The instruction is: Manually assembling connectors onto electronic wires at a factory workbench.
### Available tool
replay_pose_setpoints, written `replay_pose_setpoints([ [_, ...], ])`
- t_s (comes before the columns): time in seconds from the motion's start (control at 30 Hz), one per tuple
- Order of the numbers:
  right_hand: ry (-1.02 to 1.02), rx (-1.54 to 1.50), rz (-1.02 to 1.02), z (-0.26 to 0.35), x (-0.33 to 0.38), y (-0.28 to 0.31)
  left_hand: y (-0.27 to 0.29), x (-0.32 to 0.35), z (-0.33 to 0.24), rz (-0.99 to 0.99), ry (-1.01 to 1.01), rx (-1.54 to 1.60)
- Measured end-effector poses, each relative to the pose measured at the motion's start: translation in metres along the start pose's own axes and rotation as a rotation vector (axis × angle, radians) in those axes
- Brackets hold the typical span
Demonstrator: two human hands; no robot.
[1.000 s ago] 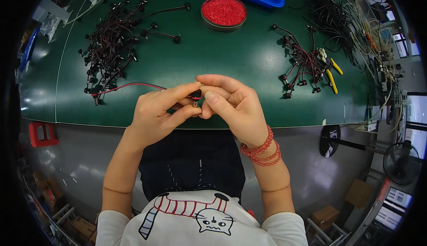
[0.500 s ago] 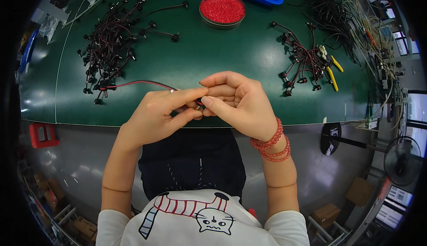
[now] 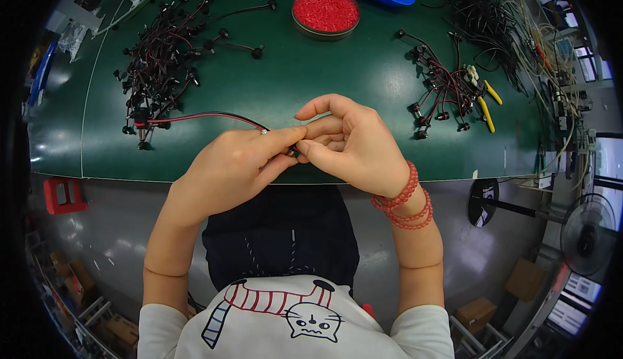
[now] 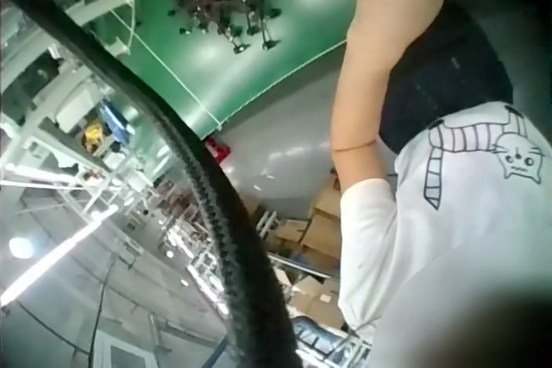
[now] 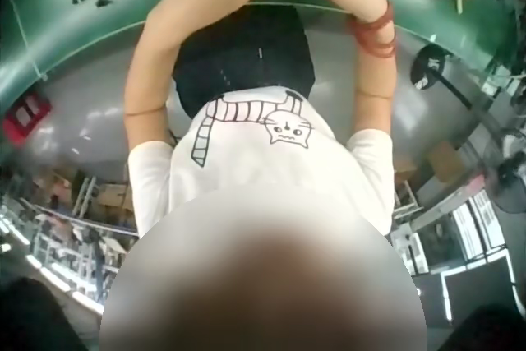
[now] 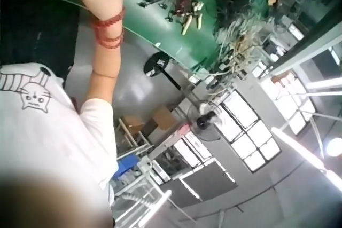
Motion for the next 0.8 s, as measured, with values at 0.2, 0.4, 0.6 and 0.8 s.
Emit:
replay_pose_setpoints([
  [0.2,0.069,-0.016,0.036,0.0011,0.0011,0.0002,0.0008,-0.0005,-0.0002,-0.027,-0.018,0.038],
  [0.4,0.121,-0.029,0.060,0.0054,0.0043,-0.0001,0.0054,-0.0026,0.0005,-0.083,-0.034,0.200],
  [0.6,0.098,-0.002,0.045,0.0018,0.0029,0.0012,0.0006,-0.0029,0.0016,-0.031,-0.046,0.099],
  [0.8,0.103,-0.050,0.022,0.0033,0.0039,0.0009,-0.0006,-0.0033,0.0003,-0.004,-0.019,0.044],
])
Point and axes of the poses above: each hand's wrist, its own x-axis away from the middle knuckle, its own y-axis out of the back of the hand, z = x × y, the point moved 7 cm from there along -x, towards the middle knuckle, and after that the axes turned 11 degrees about x, right-handed, at the moved point
